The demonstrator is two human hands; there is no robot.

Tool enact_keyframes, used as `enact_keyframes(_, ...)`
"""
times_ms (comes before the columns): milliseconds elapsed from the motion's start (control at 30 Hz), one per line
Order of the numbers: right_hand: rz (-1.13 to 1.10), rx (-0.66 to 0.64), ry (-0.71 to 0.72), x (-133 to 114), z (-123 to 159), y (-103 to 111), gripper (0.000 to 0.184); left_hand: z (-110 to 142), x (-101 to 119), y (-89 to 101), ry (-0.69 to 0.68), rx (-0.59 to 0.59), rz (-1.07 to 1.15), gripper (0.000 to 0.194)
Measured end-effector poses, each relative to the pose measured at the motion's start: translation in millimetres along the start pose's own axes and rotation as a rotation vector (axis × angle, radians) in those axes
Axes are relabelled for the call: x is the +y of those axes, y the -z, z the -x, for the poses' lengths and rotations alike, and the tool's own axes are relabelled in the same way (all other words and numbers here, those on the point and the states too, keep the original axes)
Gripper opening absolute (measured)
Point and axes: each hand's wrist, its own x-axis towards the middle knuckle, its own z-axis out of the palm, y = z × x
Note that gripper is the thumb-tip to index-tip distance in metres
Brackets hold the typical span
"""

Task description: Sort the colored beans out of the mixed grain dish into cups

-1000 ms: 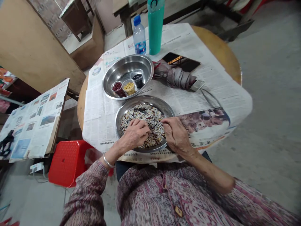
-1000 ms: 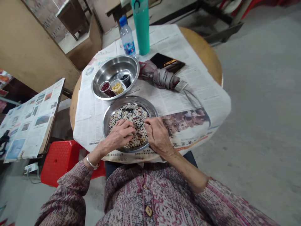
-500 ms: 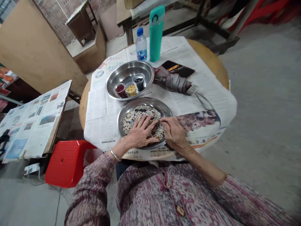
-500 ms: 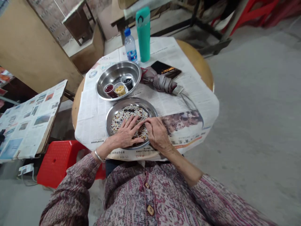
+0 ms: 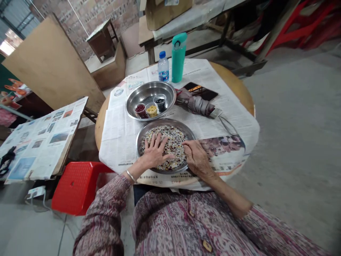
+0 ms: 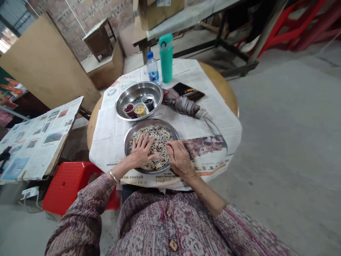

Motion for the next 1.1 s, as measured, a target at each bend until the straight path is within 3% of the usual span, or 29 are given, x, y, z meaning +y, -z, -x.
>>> enact_keyframes(133,-0.015,-0.006,-0.017,0,0,-1,0.022,15,11,-3.8,-0.146,-0.011,-0.025,0.089)
enact_keyframes(300,-0.018,-0.03,-0.023,-2,0,1,0.022,-10,24,-5.2,-0.29,0.056,-0.066,0.078)
enact_keyframes(467,-0.025,-0.01,-0.025,-3,-1,1,0.019,-35,13,-1.8,-0.179,0.136,-0.071,0.075)
enact_keyframes(667,-0.063,-0.007,-0.05,-3,-1,0,0.019,-6,-3,1.1,0.077,0.076,-0.048,0.084)
enact_keyframes(833,-0.04,-0.002,-0.035,-3,-1,0,0.019,16,8,-2.6,-0.04,-0.046,-0.018,0.094)
enact_keyframes(1100,-0.005,-0.012,-0.022,-1,0,-1,0.02,-10,22,-8.2,-0.232,0.079,-0.079,0.085)
